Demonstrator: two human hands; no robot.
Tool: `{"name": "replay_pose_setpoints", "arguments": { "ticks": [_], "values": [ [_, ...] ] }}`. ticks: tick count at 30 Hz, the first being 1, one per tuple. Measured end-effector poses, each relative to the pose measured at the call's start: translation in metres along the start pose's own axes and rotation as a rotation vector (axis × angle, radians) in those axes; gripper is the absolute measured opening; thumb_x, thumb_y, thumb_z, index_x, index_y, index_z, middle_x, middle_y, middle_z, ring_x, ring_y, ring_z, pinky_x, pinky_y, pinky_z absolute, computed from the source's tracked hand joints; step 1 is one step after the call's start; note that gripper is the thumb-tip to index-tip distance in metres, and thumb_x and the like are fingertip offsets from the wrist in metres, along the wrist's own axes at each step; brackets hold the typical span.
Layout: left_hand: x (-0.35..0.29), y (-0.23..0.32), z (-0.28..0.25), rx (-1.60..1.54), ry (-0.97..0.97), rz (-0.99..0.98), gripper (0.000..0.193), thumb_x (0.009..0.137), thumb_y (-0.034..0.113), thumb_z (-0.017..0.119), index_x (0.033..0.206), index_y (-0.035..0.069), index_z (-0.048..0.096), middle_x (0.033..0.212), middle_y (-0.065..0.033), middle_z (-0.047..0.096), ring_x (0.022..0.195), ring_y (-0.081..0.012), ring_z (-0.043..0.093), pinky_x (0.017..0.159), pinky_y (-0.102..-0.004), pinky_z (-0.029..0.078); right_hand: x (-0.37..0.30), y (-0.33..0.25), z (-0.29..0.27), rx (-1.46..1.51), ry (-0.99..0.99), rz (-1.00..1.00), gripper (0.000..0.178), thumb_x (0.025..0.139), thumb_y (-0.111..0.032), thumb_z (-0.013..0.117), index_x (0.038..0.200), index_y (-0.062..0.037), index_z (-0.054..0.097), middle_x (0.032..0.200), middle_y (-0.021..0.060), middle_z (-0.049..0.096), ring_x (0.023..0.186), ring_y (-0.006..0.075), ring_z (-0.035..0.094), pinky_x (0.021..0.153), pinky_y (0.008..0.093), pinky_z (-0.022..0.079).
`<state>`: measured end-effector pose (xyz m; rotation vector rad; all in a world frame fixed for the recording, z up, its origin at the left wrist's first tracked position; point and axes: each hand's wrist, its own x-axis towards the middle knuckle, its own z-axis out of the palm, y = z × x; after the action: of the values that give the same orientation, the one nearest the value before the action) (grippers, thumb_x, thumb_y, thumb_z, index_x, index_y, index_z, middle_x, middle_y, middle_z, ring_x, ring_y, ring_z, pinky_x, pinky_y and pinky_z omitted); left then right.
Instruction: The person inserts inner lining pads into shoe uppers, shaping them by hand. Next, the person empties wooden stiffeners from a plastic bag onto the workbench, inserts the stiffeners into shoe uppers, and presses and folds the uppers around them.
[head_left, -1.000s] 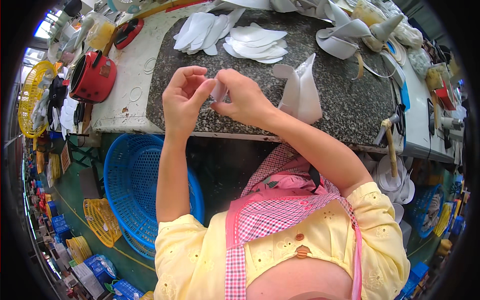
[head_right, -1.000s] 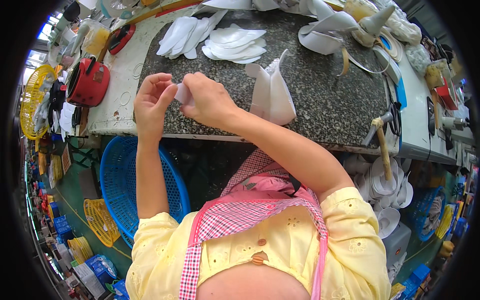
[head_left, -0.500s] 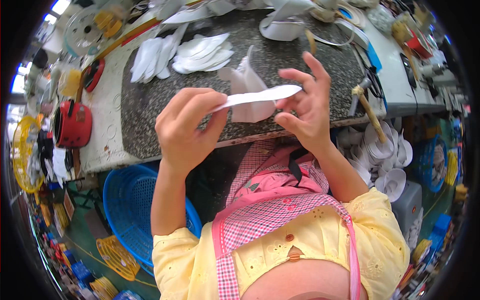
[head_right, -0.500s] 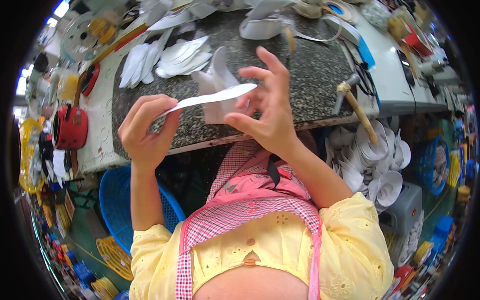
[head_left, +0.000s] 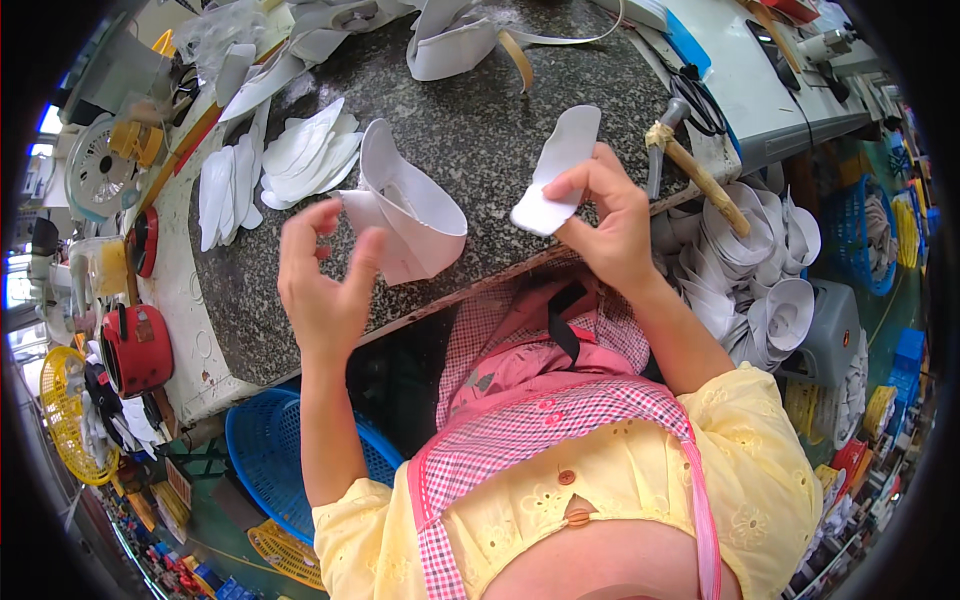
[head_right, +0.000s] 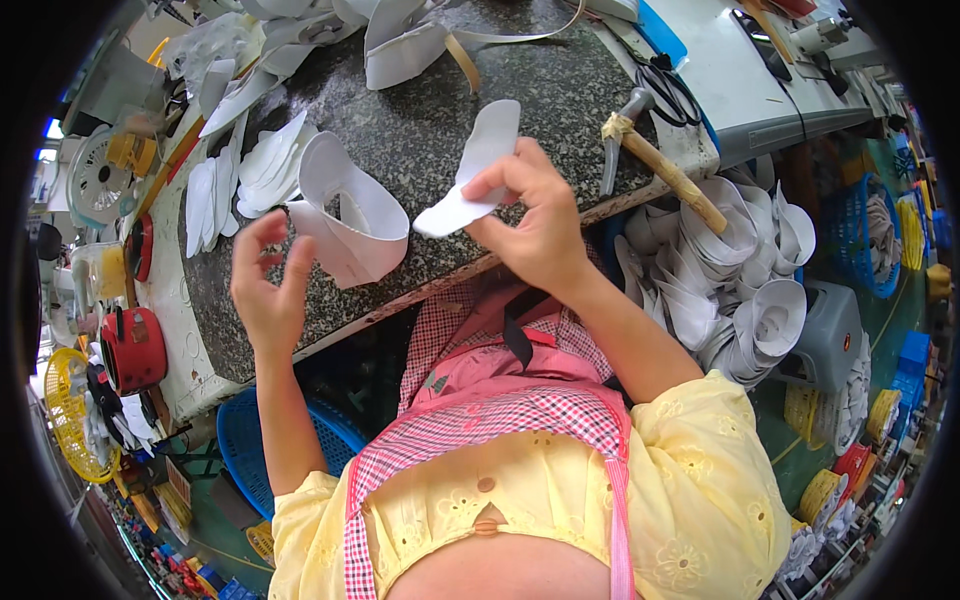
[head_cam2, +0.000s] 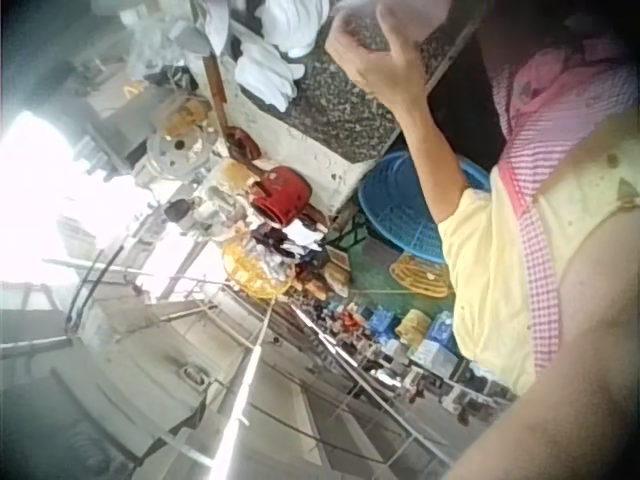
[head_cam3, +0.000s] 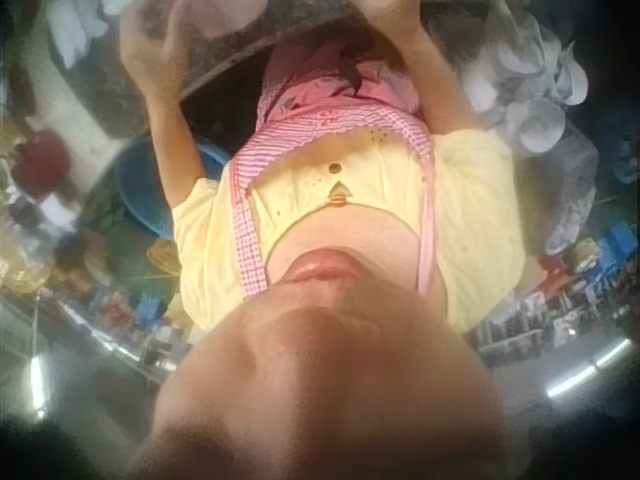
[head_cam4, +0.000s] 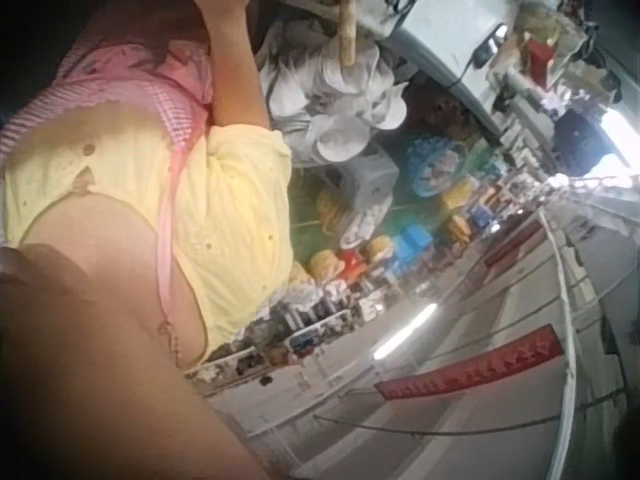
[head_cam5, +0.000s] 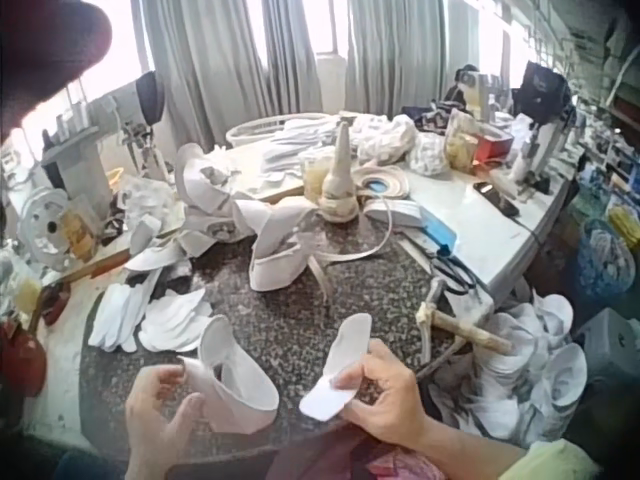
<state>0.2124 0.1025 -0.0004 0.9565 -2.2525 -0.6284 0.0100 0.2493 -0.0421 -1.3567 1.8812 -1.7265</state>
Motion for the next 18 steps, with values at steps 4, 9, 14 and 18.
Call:
{"name": "replay_pose_setpoints", "arguments": {
  "ticks": [4,9,14,18],
  "values": [
    [-0.005,-0.030,0.010,-0.047,-0.374,-0.402,0.033,0.077,0.021,0.066,0.102,0.001,0.058,0.085,-0.0076,0.061,0.078,-0.0198,0.058,0.073,-0.0299,0.044,0.008,0.014,0.008,0.410,-0.025,0.032,0.015,0.066,0.004,0.065,0.078,0.0022,0.058,0.087,0.0055,0.049,0.080,0.0125,0.053,0.067,0.0222,0.042],
    [0.007,-0.030,0.029,-0.771,-0.313,-0.393,0.025,0.078,0.010,0.064,0.099,-0.003,0.057,0.091,-0.0083,0.063,0.080,-0.0112,0.058,0.071,-0.0251,0.047,0.011,0.018,0.013,0.416,-0.055,0.087,0.013,0.069,0.007,0.066,0.074,0.0008,0.056,0.084,0.0031,0.049,0.081,0.0112,0.051,0.076,0.0234,0.041],
    [0.039,-0.073,0.018,-0.783,-0.608,0.044,0.029,0.079,0.002,0.061,0.106,-0.001,0.054,0.090,-0.0086,0.064,0.085,-0.0145,0.060,0.075,-0.0279,0.050,0.019,0.016,0.010,0.272,-0.117,0.089,0.012,0.071,0.007,0.065,0.075,0.0007,0.057,0.084,0.0026,0.048,0.089,0.0130,0.053,0.074,0.0271,0.046],
    [0.035,-0.059,0.007,-0.662,-0.662,-0.296,0.011,0.073,0.014,0.060,0.073,0.004,0.058,0.080,-0.0112,0.062,0.081,-0.0242,0.060,0.080,-0.0354,0.044,0.030,0.017,0.029,-0.036,-0.225,-0.246,0.021,0.058,0.007,0.066,0.075,-0.0033,0.059,0.092,0.0083,0.053,0.085,0.0208,0.057,0.068,0.0278,0.047]
  ]
}}
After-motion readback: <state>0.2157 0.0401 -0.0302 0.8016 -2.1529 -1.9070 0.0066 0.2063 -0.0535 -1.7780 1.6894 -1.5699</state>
